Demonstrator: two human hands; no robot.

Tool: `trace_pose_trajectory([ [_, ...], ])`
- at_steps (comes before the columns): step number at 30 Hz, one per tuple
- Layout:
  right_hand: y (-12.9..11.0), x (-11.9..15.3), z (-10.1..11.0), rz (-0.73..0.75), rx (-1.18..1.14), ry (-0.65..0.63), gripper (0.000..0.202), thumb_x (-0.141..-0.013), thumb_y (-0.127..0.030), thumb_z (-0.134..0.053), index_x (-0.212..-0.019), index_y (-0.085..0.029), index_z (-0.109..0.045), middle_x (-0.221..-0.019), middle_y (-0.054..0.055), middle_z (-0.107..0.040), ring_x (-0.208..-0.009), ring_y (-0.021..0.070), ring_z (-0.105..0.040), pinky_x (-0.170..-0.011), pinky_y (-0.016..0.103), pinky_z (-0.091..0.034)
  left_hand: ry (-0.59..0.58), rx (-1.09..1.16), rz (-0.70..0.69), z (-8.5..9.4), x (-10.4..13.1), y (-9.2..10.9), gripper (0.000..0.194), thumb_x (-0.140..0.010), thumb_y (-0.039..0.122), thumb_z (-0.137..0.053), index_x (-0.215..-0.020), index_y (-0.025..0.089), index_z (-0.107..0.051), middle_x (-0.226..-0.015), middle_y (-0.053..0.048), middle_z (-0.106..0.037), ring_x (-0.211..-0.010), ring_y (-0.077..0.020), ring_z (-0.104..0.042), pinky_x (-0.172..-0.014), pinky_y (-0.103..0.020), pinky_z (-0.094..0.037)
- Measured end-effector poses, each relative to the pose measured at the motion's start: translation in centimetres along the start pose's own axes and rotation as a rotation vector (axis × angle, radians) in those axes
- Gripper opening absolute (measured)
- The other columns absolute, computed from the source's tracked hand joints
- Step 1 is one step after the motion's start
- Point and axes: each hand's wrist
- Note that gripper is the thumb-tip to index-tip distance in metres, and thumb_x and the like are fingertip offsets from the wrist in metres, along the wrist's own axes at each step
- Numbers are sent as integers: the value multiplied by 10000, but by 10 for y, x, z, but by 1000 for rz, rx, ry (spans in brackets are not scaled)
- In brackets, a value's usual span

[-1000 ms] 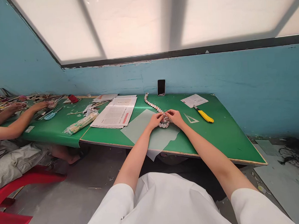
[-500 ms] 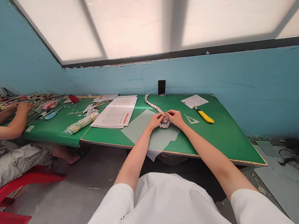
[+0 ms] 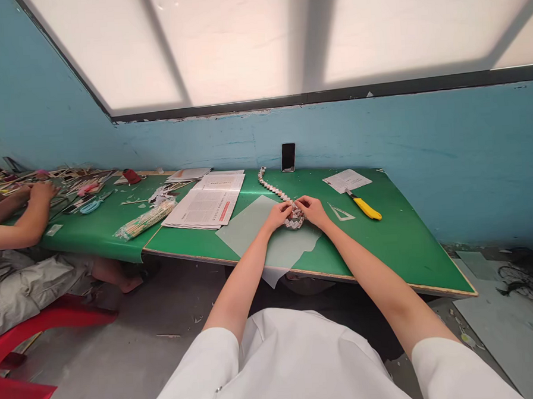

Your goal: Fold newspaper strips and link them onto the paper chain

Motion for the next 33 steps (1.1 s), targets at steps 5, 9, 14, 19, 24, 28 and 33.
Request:
trace_pose_trajectory([
  [5, -3, 1, -1, 37, 59, -44, 360, -912, -544, -607, -870, -201, -709, -800, 42, -711, -705, 198, -605, -665, 314, -481, 39, -6, 25, 0, -1, 2, 372, -905, 527, -618, -865, 160, -658, -630, 12, -541, -594, -123, -483, -606, -262, -377],
  [9, -1, -10, 15, 52, 277, -40, 338, -957, -501, -551, -1003, -197, -691, -1000, 93, -716, -860, 234, -636, -803, 360, -505, 91, 37, 59, 2, -4, -3, 402, -882, 561, -652, -867, 159, -653, -635, 2, -573, -607, -134, -506, -630, -269, -410],
  [14, 10, -16, 75, -240, 947, -24, 430, -895, -530, -663, -1065, -135, -664, -1187, 227, -622, -1179, 399, -535, -967, 523, -435, 152, 137, 116, 5, -7, -7, 424, -869, 584, -666, -836, 162, -640, -689, -33, -650, -641, -148, -560, -678, -286, -460],
  [19, 22, -10, 124, -550, 1087, -256, 589, -713, -657, -806, -1019, -167, -692, -1219, 230, -602, -1247, 461, -491, -1024, 651, -344, 192, 167, 115, 6, -8, -7, 423, -875, 583, -658, -811, 166, -624, -704, -35, -643, -648, -143, -553, -687, -286, -464],
  [24, 36, -13, 131, -597, 1083, -325, 530, -706, -684, -790, -873, -185, -721, -1111, 226, -647, -1208, 453, -542, -989, 675, -382, 221, 186, 116, 8, -9, -7, 428, -871, 582, -661, -778, 169, -599, -717, -35, -625, -658, -137, -535, -681, -280, -448],
  [28, 40, -15, 127, -618, 1025, -360, 380, -773, -572, -785, -834, -200, -736, -1059, 190, -673, -1150, 418, -593, -982, 623, -427, 223, 198, 116, 11, -8, -6, 435, -864, 594, -665, -781, 172, -593, -691, -19, -587, -637, -131, -496, -659, -278, -422],
  [33, 39, -14, 125, -662, 1034, -266, 421, -858, -468, -738, -1143, -159, -716, -1331, 254, -563, -1265, 435, -523, -994, 602, -428, 210, 215, 112, 12, -6, -4, 425, -872, 584, -647, -764, 182, -566, -648, 0, -528, -611, -127, -450, -645, -281, -398],
])
Point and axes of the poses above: each hand's wrist, its own x-axis away from the middle knuckle, its own z-axis out of the back of the hand, y = z × x
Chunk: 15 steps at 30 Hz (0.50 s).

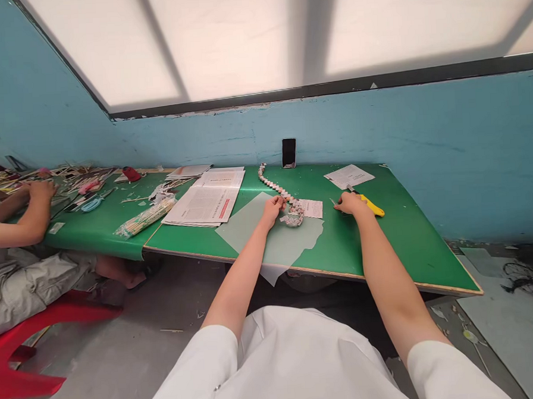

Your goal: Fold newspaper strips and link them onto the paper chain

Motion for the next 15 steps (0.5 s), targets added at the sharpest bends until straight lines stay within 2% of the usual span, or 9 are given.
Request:
trace_pose_trajectory([
  [4, 0, 0, -3, -13, 9, 24, 492, -887, -539, -679, -1179, -144, -700, -1400, 282, -504, -1342, 460, -437, -1010, 634, -397, -11, 21, -3, 1, 0, 0, 408, -882, 566, -621, -745, 192, -530, -618, 10, -488, -589, -126, -428, -632, -279, -388],
  [8, 0, 1, -2, -21, -59, 67, 505, -866, -558, -685, -1149, -141, -698, -1357, 284, -550, -1326, 474, -460, -1027, 660, -369, -18, 19, 0, 2, -1, -2, 400, -876, 554, -625, -734, 195, -523, -616, 8, -486, -579, -127, -430, -623, -280, -384],
  [12, -12, 8, 3, 16, -147, 102, 422, -876, -438, -706, -1172, -138, -689, -1173, 215, -676, -1115, 372, -639, -959, 477, -472, -6, 10, 2, 1, -1, -2, 405, -873, 573, -630, -757, 198, -533, -614, 16, -486, -580, -126, -429, -622, -276, -382],
  [13, -18, 11, 3, 48, -185, 139, 408, -898, -425, -677, -1191, -141, -683, -1145, 197, -691, -1053, 336, -660, -912, 427, -491, -2, 5, 4, 1, -1, -2, 407, -872, 580, -631, -770, 196, -544, -617, 16, -493, -583, -126, -431, -624, -275, -382],
  [15, -37, 20, 3, 190, -366, 327, 372, -947, -422, -591, -1159, -137, -703, -1052, 177, -719, -953, 304, -663, -828, 388, -493, 4, -10, 9, -1, -1, -2, 412, -870, 590, -636, -792, 191, -566, -629, 14, -515, -588, -124, -439, -629, -273, -383],
])
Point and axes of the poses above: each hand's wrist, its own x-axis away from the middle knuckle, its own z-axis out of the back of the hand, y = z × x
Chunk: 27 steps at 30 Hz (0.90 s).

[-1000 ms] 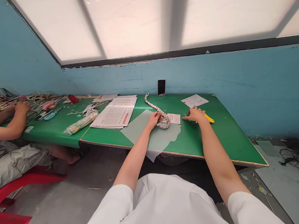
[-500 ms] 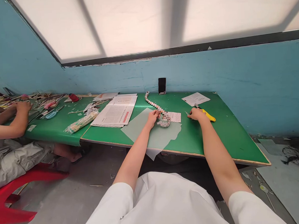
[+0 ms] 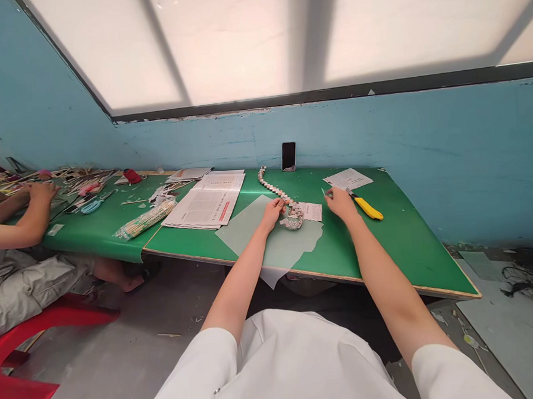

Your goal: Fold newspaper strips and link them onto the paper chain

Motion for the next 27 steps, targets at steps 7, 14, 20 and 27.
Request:
trace_pose_trajectory([
  [7, -66, 30, -35, 281, -676, -198, 601, -881, -717, -543, -840, -154, -748, -541, -6, -503, -489, 140, -407, -483, 285, -318, -25, -49, -25, -3, 3, 4, 434, -877, 609, -635, -821, 181, -599, -623, 16, -534, -579, -121, -446, -608, -264, -378],
  [14, -76, 48, -49, 372, -674, -163, 546, -857, -665, -625, -1122, -211, -774, -529, -35, -493, -485, 144, -398, -483, 278, -320, -31, -61, -59, -4, 5, 8, 461, -894, 634, -602, -769, 194, -541, -621, 18, -505, -588, -122, -442, -613, -264, -385],
  [20, -76, 49, -52, 386, -633, -111, 488, -888, -616, -610, -1136, -236, -792, -536, -34, -500, -492, 147, -379, -505, 283, -312, -33, -57, -67, -5, 6, 8, 448, -903, 615, -599, -762, 195, -536, -617, 18, -499, -583, -122, -441, -611, -265, -387],
  [27, -77, 49, -54, 376, -636, -94, 483, -888, -610, -609, -1127, -234, -796, -531, -33, -480, -491, 148, -358, -506, 280, -294, -35, -70, -73, -4, 7, 9, 448, -901, 623, -592, -771, 198, -531, -627, 16, -507, -584, -123, -442, -609, -267, -388],
])
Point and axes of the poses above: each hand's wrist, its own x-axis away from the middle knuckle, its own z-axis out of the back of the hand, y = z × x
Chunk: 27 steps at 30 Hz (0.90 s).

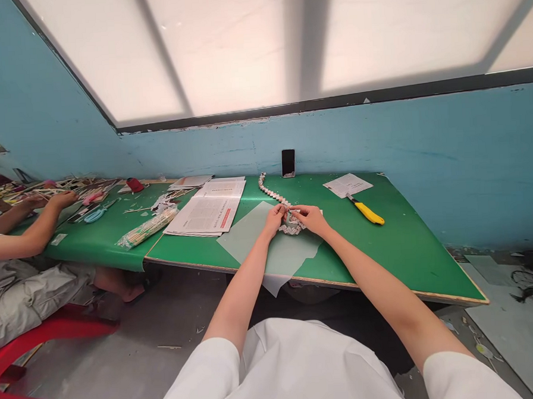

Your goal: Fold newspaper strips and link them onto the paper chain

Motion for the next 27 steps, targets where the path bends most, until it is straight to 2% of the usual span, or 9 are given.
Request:
trace_pose_trajectory([
  [11, 2, -2, 3, 6, 71, 24, 430, -907, -548, -602, -1102, -219, -798, -562, -8, -577, -509, 162, -443, -527, 297, -342, 10, -128, -31, -4, 3, -1, 425, -912, 604, -588, -810, 191, -586, -588, 21, -508, -563, -129, -444, -585, -269, -365],
  [14, 3, -3, 3, -1, 76, 32, 417, -903, -539, -605, -1032, -195, -803, -641, 25, -670, -557, 178, -522, -555, 303, -384, 11, -169, -42, -4, 4, -1, 428, -912, 601, -588, -809, 185, -605, -576, 25, -503, -552, -126, -435, -581, -268, -357],
  [19, 5, -7, 2, -40, -61, 44, 410, -861, -551, -644, -853, -169, -793, -767, 70, -757, -657, 224, -637, -593, 320, -463, -35, -212, -64, -5, 4, 1, 441, -907, 607, -584, -851, 175, -655, -582, 15, -527, -557, -130, -445, -587, -271, -360],
  [23, 10, -13, 5, -58, -186, 61, 386, -796, -547, -716, -841, -175, -810, -837, 80, -786, -733, 258, -692, -656, 347, -529, -47, -219, -83, -7, 5, 6, 470, -909, 611, -573, -747, 174, -628, -574, 3, -542, -565, -134, -461, -606, -277, -375],
  [27, 13, -15, 8, -100, -233, 70, 409, -733, -549, -771, -845, -159, -819, -827, 89, -781, -725, 256, -683, -654, 353, -530, -61, -220, -109, -8, 5, 7, 485, -923, 596, -562, -692, 172, -604, -572, 4, -544, -573, -129, -464, -621, -275, -380],
])
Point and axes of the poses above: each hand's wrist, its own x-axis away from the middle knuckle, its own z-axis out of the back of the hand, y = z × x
